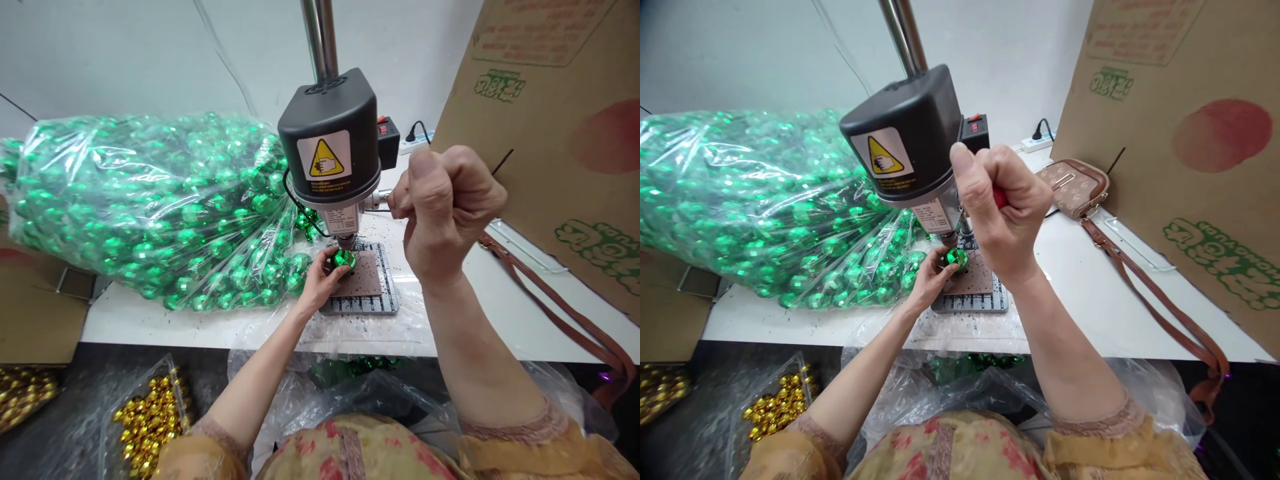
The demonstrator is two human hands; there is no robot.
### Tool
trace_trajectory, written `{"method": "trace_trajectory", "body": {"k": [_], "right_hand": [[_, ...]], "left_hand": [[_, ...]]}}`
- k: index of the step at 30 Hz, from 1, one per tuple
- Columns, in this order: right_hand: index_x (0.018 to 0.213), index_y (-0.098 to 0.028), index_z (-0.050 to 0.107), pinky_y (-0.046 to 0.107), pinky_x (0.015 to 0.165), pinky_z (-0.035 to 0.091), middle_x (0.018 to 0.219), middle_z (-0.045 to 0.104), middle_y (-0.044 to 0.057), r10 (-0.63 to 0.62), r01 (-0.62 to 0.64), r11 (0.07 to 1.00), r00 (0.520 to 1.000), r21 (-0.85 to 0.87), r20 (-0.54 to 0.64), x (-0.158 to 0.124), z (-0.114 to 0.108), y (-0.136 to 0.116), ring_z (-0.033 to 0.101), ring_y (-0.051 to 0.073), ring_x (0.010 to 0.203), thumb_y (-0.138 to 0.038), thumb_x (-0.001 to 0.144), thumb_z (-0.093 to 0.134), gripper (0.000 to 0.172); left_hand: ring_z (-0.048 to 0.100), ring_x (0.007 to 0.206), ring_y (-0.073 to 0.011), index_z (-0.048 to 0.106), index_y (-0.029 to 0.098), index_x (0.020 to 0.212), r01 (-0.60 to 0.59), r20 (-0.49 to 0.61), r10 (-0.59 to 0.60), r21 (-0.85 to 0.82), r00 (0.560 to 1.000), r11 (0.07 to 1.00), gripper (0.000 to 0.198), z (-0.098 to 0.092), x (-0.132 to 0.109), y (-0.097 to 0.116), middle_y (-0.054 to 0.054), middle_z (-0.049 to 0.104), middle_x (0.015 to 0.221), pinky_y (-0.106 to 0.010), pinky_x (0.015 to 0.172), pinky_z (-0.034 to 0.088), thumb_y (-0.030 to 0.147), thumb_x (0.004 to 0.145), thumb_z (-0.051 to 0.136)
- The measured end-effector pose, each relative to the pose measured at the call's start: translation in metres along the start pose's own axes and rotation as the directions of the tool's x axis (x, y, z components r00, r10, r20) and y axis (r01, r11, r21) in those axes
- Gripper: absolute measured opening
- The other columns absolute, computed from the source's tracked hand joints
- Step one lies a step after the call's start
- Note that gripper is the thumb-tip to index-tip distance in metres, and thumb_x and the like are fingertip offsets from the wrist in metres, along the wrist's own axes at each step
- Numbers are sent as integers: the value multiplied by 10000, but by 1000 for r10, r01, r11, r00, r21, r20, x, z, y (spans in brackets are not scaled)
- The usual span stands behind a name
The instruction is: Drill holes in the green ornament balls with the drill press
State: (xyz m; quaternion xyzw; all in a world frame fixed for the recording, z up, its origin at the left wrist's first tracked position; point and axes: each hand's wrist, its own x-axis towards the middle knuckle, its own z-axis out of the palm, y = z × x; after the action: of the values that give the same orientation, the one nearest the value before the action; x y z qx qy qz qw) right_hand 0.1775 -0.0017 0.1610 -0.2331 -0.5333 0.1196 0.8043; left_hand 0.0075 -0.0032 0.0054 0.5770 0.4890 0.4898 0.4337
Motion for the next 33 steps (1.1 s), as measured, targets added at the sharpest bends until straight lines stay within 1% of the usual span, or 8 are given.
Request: {"method": "trace_trajectory", "body": {"k": [4, 8, 11, 14, 16, 20, 26, 33], "right_hand": [[600, -269, 371, 390, 490, 318, 507, 324, -28, 8, -8, 999, 1000, 37, -3, -1, 0, 0, 354, 161, 447, -484, 924, 621, 462], [648, -294, 474, 401, 529, 341, 532, 364, -17, 16, -16, 1000, 1000, 10, 8, -2, -1, 2, 394, 186, 490, -507, 931, 597, 375], [657, -297, 493, 403, 546, 339, 548, 386, -14, 23, -23, 1000, 1000, 16, 9, -2, -1, 1, 403, 191, 507, -500, 931, 597, 357], [605, -282, 435, 397, 532, 319, 529, 352, -20, 29, -28, 998, 1000, 49, -5, -2, -1, 0, 372, 178, 479, -467, 922, 626, 414], [585, -275, 403, 396, 524, 313, 519, 340, -22, 31, -31, 998, 999, 60, -9, -2, -1, -1, 361, 173, 466, -452, 916, 641, 445], [594, -274, 413, 395, 531, 316, 523, 351, -26, 24, -24, 998, 1000, 61, 8, -2, -2, -1, 361, 169, 471, -422, 919, 641, 424], [568, -210, 290, 325, 474, 237, 490, 314, -43, -121, 122, 984, 993, 131, -17, -10, -2, 5, 291, 86, 437, -297, 941, 621, 507], [592, -204, 215, 314, 453, 200, 484, 234, -56, -164, 173, 977, 983, 124, -83, -19, 1, 12, 245, 67, 414, -281, 936, 610, 530]], "left_hand": [[604, 842, -170, 648, 207, 1155, 0, 10, 0, 41, 1000, 999, 464, 1, 0, 3, -33, 695, 1012, -293, 792, 488, 357, 760, 839], [586, 801, -178, 665, 215, 1157, -8, 6, 7, 136, 1000, 991, 498, 2, -4, 5, -27, 692, 965, -296, 748, 467, 330, 722, 878], [609, 890, -212, 677, 227, 1150, -74, 11, 73, 231, 997, 970, 508, 4, -8, 6, -41, 703, 1021, -328, 825, 471, 309, 701, 899], [624, 1030, -250, 683, 236, 1141, -142, 23, 141, 266, 990, 953, 476, 8, -11, 5, -59, 709, 1114, -366, 935, 466, 287, 715, 891], [630, 1058, -259, 679, 241, 1158, -140, 17, 140, 253, 990, 957, 481, 10, -13, 5, -62, 710, 1130, -378, 958, 467, 287, 726, 885], [641, 1056, -260, 667, 243, 1189, -119, 2, 122, 235, 993, 965, 513, 11, -15, 3, -63, 710, 1136, -386, 964, 475, 291, 729, 888], [645, 1088, -265, 668, 245, 1179, -124, -8, 128, 209, 992, 970, 511, 11, -16, 1, -66, 707, 1152, -396, 990, 477, 296, 723, 894], [637, 1122, -277, 657, 239, 1196, -132, 0, 136, 236, 991, 963, 497, 12, -17, 0, -77, 707, 1181, -419, 1025, 467, 320, 756, 875]]}}
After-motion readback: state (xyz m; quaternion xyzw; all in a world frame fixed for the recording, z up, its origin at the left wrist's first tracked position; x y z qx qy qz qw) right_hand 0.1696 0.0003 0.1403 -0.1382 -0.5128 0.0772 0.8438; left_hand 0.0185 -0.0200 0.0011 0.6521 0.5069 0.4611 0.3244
